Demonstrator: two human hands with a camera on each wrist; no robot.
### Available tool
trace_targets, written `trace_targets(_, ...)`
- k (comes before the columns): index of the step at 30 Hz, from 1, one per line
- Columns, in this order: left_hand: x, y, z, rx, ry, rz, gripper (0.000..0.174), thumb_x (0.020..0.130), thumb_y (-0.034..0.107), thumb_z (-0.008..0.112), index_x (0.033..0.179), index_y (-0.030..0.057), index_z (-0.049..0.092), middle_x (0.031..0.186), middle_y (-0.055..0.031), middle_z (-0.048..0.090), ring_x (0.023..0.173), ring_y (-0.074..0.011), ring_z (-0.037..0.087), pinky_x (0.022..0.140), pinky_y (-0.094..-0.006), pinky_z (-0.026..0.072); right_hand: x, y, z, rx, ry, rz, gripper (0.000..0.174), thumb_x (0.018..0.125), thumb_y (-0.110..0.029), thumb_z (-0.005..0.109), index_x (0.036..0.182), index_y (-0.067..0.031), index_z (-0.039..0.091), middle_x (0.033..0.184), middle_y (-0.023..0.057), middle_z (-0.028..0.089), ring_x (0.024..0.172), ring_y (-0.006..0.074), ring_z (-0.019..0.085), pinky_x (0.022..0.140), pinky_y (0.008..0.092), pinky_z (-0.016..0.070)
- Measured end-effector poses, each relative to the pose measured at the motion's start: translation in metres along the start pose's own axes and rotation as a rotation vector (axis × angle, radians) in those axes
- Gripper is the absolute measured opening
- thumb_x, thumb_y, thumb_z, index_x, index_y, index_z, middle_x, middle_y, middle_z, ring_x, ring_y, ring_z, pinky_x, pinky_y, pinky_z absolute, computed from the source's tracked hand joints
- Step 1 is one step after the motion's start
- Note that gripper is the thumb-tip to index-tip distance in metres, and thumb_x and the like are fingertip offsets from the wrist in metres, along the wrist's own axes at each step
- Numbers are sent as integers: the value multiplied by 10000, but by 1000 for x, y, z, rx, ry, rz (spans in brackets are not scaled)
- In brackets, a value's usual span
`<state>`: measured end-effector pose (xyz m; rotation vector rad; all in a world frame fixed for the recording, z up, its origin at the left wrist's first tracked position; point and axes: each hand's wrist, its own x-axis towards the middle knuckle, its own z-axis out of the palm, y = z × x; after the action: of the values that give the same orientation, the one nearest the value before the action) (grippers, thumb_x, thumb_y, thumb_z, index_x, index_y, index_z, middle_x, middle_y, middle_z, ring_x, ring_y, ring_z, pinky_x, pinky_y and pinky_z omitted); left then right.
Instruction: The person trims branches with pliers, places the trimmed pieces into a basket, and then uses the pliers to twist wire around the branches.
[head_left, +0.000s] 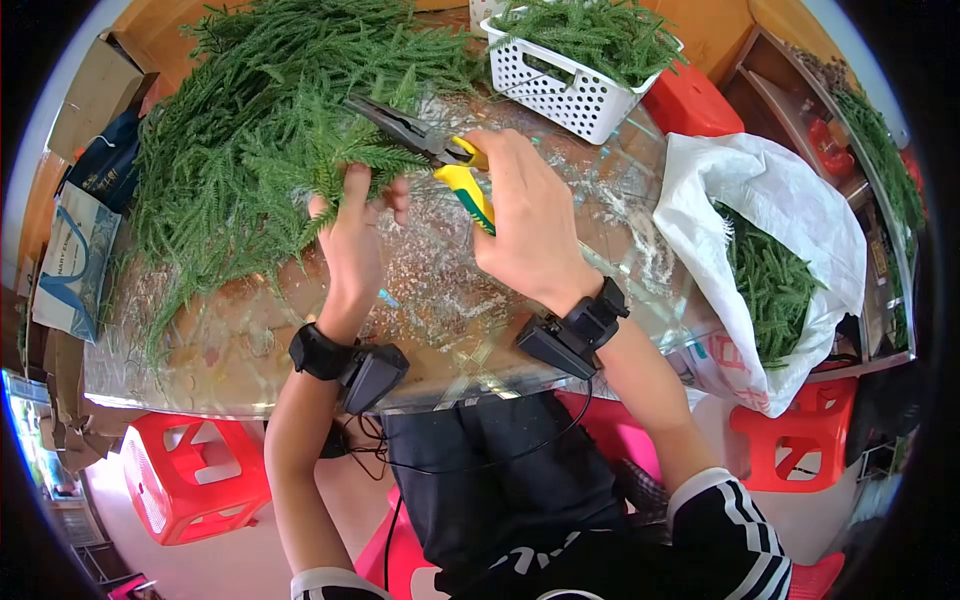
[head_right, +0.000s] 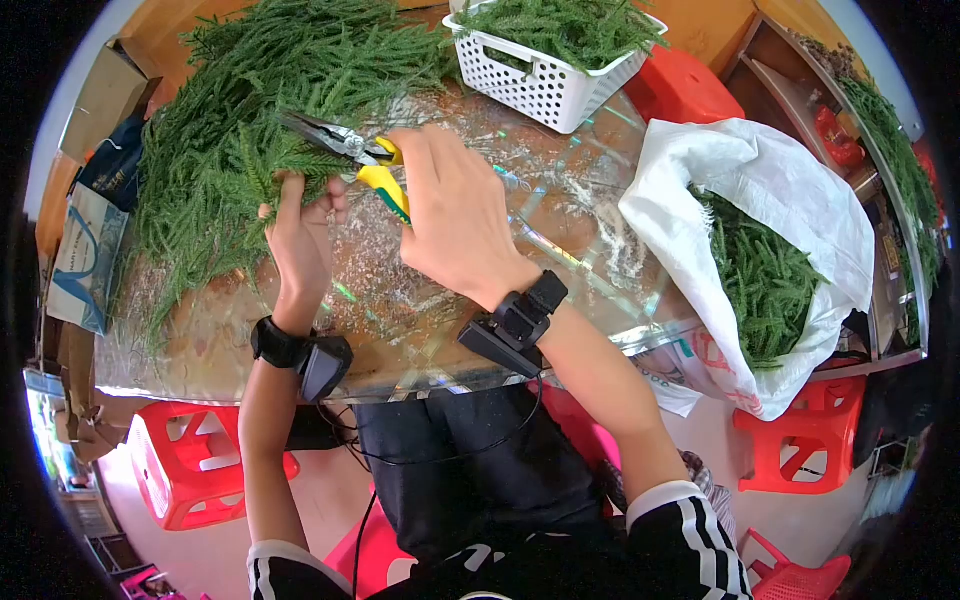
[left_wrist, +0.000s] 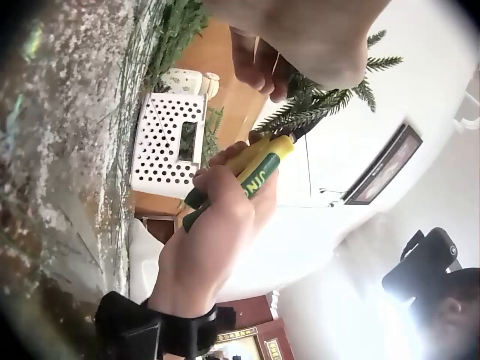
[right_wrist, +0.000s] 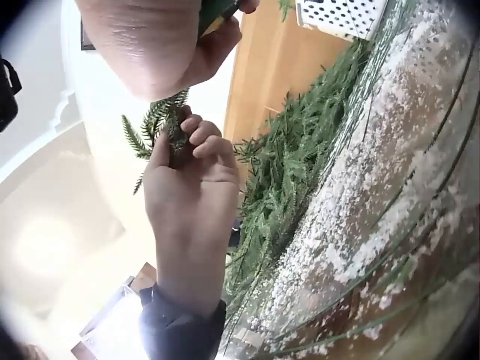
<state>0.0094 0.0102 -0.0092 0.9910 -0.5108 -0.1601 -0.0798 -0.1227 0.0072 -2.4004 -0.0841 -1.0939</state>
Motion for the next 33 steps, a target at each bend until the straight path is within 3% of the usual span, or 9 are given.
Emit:
trace_targets(6, 2, 3, -9, 165, -85, 111, 133, 881, 86, 482, 918, -24, 547, 775, -75, 580, 628, -115, 496, 517, -245, 395, 4, 3, -4, -84, -28, -122, 587, 577, 59, 582, 1129, -19, 398, 929, 161, 465, 833, 352, 490, 689, 408, 412)
trace_targets(10, 6, -9, -23, 433, -5, 114, 122, 868, 36, 464, 899, -33, 560, 783, -44, 576, 657, -82, 476, 553, -238, 393, 6, 5, -5, -95, -57, -178, 622, 579, 60, 580, 1158, -15, 366, 981, 172, 444, 868, 355, 461, 732, 410, 395)
trace_targets(13, 5, -6, -18, 644, -63, 376, 138, 870, 36, 462, 946, -39, 550, 775, -20, 563, 686, -67, 460, 594, -233, 390, 5, 5, -6, -92, -103, -188, 627, 584, 63, 573, 1167, 2, 350, 1010, 177, 430, 896, 355, 439, 770, 414, 379)
trace_targets(25, -2, -2, -8, 756, -36, 544, 126, 822, -37, 466, 944, -39, 500, 749, -20, 524, 681, -88, 415, 606, -244, 377, 3, -4, -3, -96, -139, -130, 594, 604, 56, 539, 1162, 37, 338, 996, 201, 424, 895, 370, 432, 779, 425, 367)
trace_targets(29, -3, -3, -6, 606, -58, 372, 122, 823, -42, 471, 942, -39, 498, 748, -13, 508, 675, -85, 405, 593, -252, 369, 3, -6, -5, -89, -173, -93, 599, 590, 71, 524, 1159, 45, 339, 981, 205, 420, 907, 377, 428, 786, 436, 359)
trace_targets(33, -8, 1, 3, 636, -6, 316, 119, 817, -45, 475, 934, -39, 499, 746, -10, 509, 678, -80, 396, 584, -254, 361, 3, -6, -5, -118, -176, -91, 606, 572, 78, 514, 1152, 49, 340, 958, 204, 423, 894, 378, 441, 763, 424, 372)
